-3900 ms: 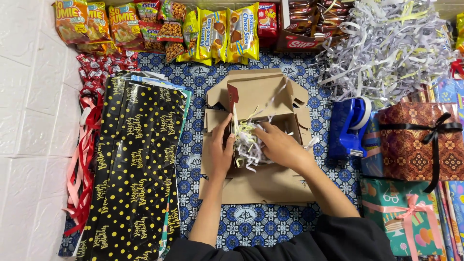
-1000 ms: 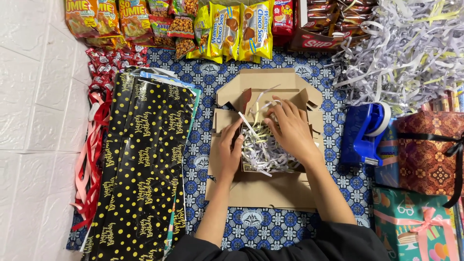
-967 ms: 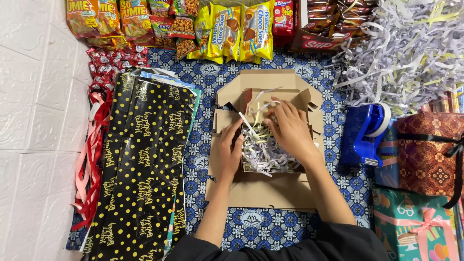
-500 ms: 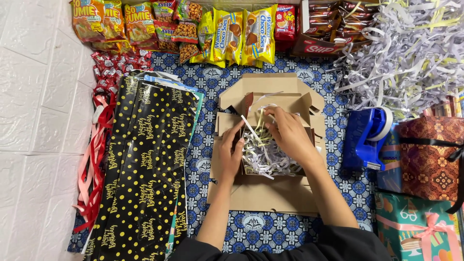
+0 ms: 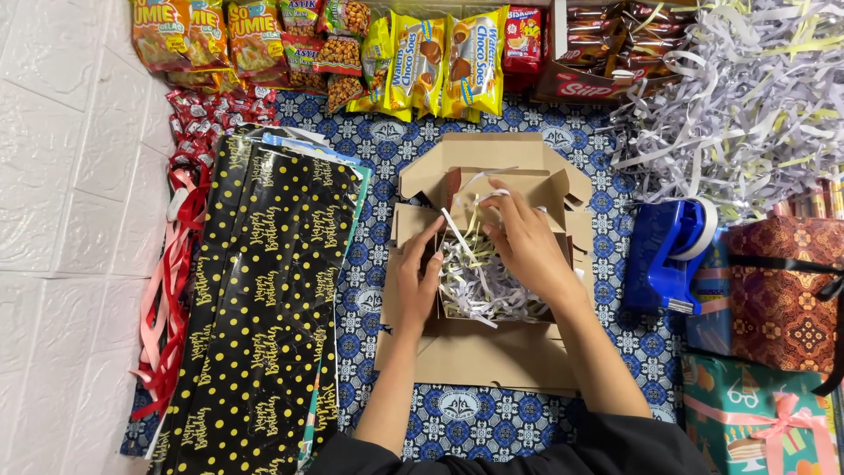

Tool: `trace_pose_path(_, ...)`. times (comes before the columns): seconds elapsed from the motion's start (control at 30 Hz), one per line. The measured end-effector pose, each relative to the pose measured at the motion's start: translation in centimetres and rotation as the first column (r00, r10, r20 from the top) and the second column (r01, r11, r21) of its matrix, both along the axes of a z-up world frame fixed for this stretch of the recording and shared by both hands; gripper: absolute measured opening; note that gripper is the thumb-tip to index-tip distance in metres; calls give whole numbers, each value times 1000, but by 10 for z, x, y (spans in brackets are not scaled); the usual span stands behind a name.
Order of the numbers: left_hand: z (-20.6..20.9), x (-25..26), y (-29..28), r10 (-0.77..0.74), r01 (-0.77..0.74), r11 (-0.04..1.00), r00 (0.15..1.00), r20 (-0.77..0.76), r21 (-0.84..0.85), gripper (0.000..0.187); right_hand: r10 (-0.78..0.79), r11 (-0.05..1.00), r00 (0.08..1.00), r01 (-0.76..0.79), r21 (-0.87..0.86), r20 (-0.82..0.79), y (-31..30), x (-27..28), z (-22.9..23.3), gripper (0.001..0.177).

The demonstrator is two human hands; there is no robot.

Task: A person fills a small cardboard box with shredded paper and a snack bag, closes the box, and prepares wrapping paper.

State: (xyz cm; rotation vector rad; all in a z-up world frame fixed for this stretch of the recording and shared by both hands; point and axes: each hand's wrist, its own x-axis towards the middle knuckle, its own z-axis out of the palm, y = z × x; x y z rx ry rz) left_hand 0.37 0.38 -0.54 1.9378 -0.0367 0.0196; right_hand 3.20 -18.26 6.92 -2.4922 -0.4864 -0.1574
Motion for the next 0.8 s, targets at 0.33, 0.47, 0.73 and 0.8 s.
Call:
trace_pose_path(0.33,-4,-3,-7,13,-13,984,1000,-3,-179,54,13,950,999,-28,311,51,-9,-13,49,5)
trace_pose_path(0.47,-16,-8,-7,19,-21,983,1000,-13,-183,52,309,847,942,-209,489,-133,-27,-30,75,17)
trace_pose_path(0.73,-24,-4,-7,19,-16,987,1000,20,-161,50,551,767,784,-341,544,-285,-63,-33,70,29)
trace_pose_path(0.8,-21,-5,-7,26,-21,987,999,31,-161,51,653,684,715,-413,602,-251,-66,-32,69,33)
